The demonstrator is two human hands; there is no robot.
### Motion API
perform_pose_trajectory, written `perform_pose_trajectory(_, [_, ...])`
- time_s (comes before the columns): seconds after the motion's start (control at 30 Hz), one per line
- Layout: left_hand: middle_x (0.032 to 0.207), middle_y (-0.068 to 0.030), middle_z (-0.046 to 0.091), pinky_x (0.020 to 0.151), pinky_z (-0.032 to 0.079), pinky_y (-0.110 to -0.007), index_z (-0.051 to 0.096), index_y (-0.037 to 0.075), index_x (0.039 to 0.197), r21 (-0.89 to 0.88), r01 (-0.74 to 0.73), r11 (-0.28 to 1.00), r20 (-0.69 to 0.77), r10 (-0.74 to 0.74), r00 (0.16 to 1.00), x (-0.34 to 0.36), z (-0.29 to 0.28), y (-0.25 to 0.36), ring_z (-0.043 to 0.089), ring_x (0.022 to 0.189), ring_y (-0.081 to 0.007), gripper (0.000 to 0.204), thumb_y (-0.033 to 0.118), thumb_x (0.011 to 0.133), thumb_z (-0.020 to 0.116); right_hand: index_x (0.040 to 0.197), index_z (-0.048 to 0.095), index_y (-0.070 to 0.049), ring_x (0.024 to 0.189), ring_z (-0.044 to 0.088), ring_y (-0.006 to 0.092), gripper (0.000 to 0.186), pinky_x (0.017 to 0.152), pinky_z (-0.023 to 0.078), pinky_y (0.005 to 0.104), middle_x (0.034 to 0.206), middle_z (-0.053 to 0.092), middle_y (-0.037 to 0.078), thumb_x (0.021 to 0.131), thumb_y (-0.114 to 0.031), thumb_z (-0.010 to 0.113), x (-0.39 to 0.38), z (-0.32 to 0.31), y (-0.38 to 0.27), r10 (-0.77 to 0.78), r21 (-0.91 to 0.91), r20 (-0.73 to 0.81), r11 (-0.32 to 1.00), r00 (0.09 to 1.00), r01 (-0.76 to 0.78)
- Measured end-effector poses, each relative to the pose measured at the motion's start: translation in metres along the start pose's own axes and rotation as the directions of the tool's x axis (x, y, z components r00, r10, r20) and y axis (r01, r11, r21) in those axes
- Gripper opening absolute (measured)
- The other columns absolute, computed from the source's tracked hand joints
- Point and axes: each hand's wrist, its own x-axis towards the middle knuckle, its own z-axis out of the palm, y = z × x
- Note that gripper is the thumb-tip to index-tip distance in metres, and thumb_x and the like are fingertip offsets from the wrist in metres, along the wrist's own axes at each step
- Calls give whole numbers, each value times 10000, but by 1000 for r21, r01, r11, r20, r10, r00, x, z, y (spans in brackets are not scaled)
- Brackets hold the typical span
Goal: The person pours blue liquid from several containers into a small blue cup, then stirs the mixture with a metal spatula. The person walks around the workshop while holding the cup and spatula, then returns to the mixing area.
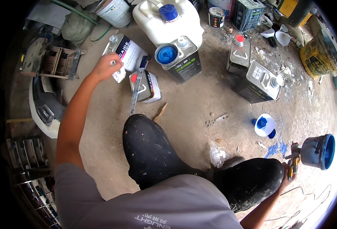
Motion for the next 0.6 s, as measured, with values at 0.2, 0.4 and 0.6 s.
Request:
perform_pose_trajectory(0.2, [997,-142,709,853,535,-410,649,50,1065,-52,255,966,-451,-251,857,24,-46,-182,691,966,-309,306,74,787,775,1176,689,31,891,659,170,286,821,528,321,998,708,78,911,-54,756,15,4,-29,-67,-279,87,956,994,88])
perform_pose_trajectory(0.4, [1067,-135,725,911,537,-402,680,46,1150,-128,141,982,-534,-188,825,93,-18,-216,696,999,-309,385,55,790,815,1350,640,60,1071,656,218,501,966,509,361,1230,710,135,880,-50,774,6,-9,-28,-117,-325,28,938,993,120])
perform_pose_trajectory(0.6, [1145,-123,704,995,507,-402,735,113,1186,36,256,966,-669,-167,724,109,9,-215,635,1144,-304,420,199,795,863,1355,638,60,1070,655,204,515,950,513,358,1228,711,125,872,-47,781,4,-11,-41,-46,-362,45,930,998,59])
